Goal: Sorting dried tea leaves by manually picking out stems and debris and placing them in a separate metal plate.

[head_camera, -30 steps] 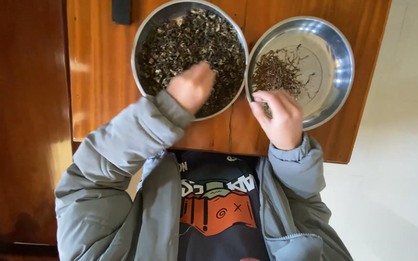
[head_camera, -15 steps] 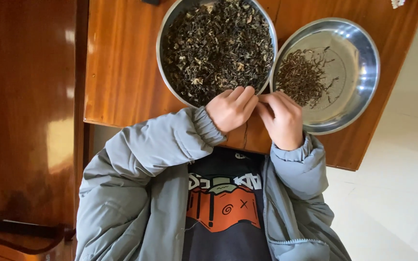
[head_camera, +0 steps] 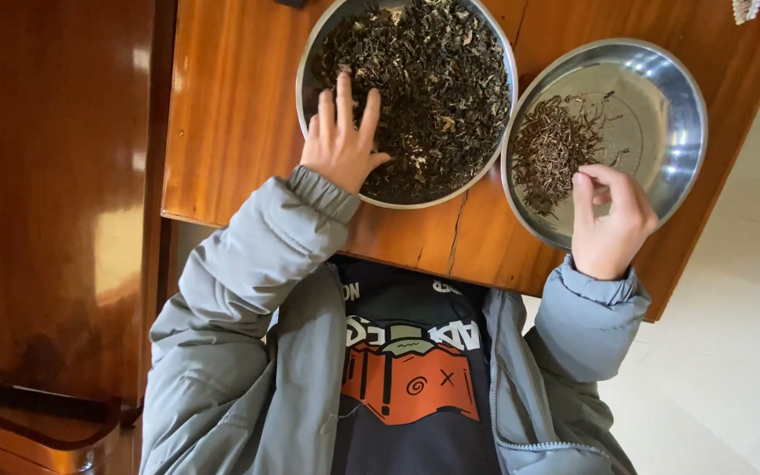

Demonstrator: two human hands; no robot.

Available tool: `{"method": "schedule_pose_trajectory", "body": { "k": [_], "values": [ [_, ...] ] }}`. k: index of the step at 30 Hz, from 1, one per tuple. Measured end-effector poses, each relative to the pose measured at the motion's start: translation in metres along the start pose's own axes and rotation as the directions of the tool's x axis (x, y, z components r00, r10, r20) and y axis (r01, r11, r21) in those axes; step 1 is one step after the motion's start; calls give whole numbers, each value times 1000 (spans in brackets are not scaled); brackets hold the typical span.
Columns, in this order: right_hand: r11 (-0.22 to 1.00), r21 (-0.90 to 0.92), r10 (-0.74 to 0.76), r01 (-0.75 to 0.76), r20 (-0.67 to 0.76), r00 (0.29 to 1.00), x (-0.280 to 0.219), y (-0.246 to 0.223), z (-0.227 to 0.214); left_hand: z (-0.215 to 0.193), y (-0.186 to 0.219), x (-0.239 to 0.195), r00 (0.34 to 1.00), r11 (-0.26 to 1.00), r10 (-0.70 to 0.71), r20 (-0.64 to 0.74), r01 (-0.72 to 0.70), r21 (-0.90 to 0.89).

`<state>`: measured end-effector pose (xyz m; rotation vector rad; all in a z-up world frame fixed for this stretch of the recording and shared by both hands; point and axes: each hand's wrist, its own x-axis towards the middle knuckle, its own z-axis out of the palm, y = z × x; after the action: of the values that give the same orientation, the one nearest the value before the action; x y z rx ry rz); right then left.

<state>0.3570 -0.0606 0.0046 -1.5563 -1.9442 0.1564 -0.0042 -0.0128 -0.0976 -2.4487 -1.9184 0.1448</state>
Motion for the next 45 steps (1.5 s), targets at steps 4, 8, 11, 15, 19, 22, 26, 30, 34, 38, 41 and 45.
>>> {"method": "schedule_pose_trajectory", "body": {
  "k": [4, 8, 11, 15, 19, 22, 26, 30, 34, 38, 41, 45],
  "values": [
    [1000, 12, 9, -10, 32, 999, -1, -2, -2, -8, 13, 10, 985, 998, 61, -160, -64, -11],
    [1000, 5, 17, -17, 35, 999, -2, -1, -2, -28, 2, 22, 972, 868, 130, -195, -206, -451],
    [1000, 16, 13, -14, 33, 999, -3, 1, -1, -42, -23, 30, 964, 721, 126, -234, -251, -646],
    [1000, 4, 5, -5, 28, 1000, -4, 6, 0, -38, -55, 33, 967, 770, 84, -242, -217, -600],
    [1000, 14, -5, 5, 28, 1000, -4, 10, 3, -44, -49, 41, 973, 779, 88, -214, -201, -594],
    [1000, 29, 5, -6, 36, 999, -8, 16, 5, -34, -32, 49, 971, 819, 141, -192, -224, -528],
    [1000, 25, 2, -3, 43, 999, -9, 16, 4, -6, -15, 62, 977, 873, 165, -138, -210, -440],
    [999, 33, -1, 0, 38, 999, -8, 15, 3, -14, -13, 67, 958, 869, 166, -232, -254, -424],
    [999, 35, -2, 1, 35, 999, -7, 12, 2, -16, -31, 72, 958, 792, 207, -197, -283, -541],
    [999, 38, -3, 1, 40, 999, -6, 12, 2, -36, -41, 70, 913, 623, 259, -315, -407, -668],
    [999, 46, -17, 15, 43, 999, -5, 9, 1, -41, -42, 67, 898, 556, 248, -363, -439, -706],
    [998, 61, -29, 26, 41, 999, -5, 7, 1, -42, -46, 67, 886, 571, 212, -412, -454, -683]
  ]
}}
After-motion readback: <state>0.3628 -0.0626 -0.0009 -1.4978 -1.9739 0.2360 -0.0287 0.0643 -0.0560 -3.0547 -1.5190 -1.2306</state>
